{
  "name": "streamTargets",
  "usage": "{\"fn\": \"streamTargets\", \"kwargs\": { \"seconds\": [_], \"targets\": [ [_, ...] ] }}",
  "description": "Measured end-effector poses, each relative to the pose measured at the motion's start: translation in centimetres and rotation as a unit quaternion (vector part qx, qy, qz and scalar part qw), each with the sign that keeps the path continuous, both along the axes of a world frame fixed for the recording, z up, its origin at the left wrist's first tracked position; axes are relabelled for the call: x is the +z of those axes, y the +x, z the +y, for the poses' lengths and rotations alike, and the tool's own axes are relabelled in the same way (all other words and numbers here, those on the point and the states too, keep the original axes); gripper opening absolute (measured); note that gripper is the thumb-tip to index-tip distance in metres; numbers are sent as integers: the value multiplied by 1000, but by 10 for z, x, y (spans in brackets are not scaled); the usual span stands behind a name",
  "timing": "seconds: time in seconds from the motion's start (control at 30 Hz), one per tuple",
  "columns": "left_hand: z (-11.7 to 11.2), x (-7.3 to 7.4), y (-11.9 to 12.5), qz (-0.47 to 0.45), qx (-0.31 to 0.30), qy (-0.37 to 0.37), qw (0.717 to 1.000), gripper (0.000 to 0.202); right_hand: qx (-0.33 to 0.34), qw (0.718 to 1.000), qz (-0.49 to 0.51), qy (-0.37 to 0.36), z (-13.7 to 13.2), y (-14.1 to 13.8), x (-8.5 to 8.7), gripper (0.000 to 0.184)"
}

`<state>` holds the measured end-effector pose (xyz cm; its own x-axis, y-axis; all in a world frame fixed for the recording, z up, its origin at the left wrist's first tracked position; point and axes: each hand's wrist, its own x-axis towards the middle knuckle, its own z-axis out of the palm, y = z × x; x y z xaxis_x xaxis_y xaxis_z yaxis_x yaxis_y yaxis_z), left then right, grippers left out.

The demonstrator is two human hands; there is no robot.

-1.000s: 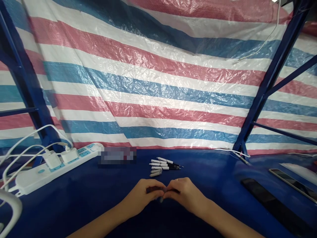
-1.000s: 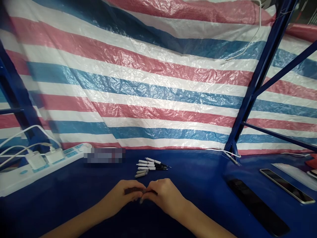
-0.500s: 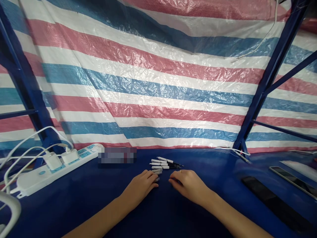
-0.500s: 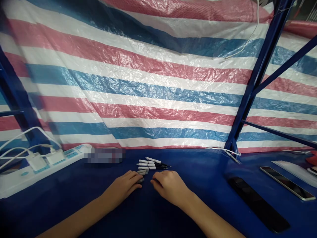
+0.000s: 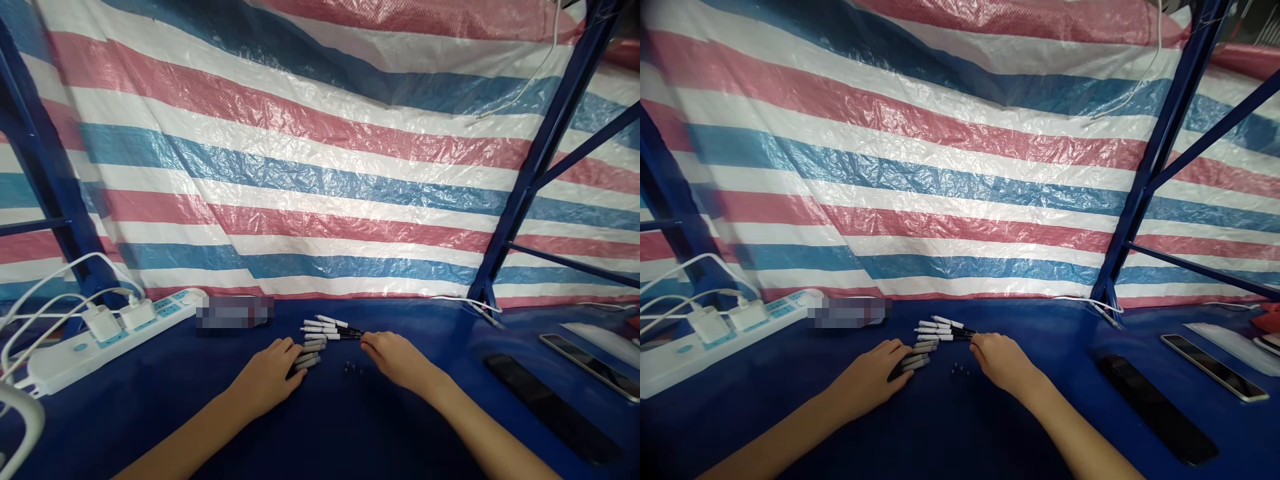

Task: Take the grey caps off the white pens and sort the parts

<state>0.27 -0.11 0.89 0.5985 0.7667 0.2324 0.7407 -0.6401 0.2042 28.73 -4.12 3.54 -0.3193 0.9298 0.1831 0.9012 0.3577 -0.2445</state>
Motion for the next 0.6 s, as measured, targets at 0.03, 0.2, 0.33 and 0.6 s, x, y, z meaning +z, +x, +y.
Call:
{"fn": "streamTargets", "kwargs": {
  "seconds": [0.03, 0.2, 0.33, 0.6],
  "targets": [
    [1, -1, -1, 3, 5, -1, 1000, 27, 3, 1000, 1, -20, -1, 4, 0, 22],
    [7, -5, -4, 14, 13, -5, 1000, 23, 56, 988, 29, -142, -4, 12, 0, 38],
    [10, -8, -2, 12, 8, -11, 1000, 22, 71, 981, 56, -169, -3, 7, 0, 43],
    [9, -11, 6, -12, 5, -15, 1000, 23, 90, 979, 79, -166, 1, -2, -4, 39]
  ]
}}
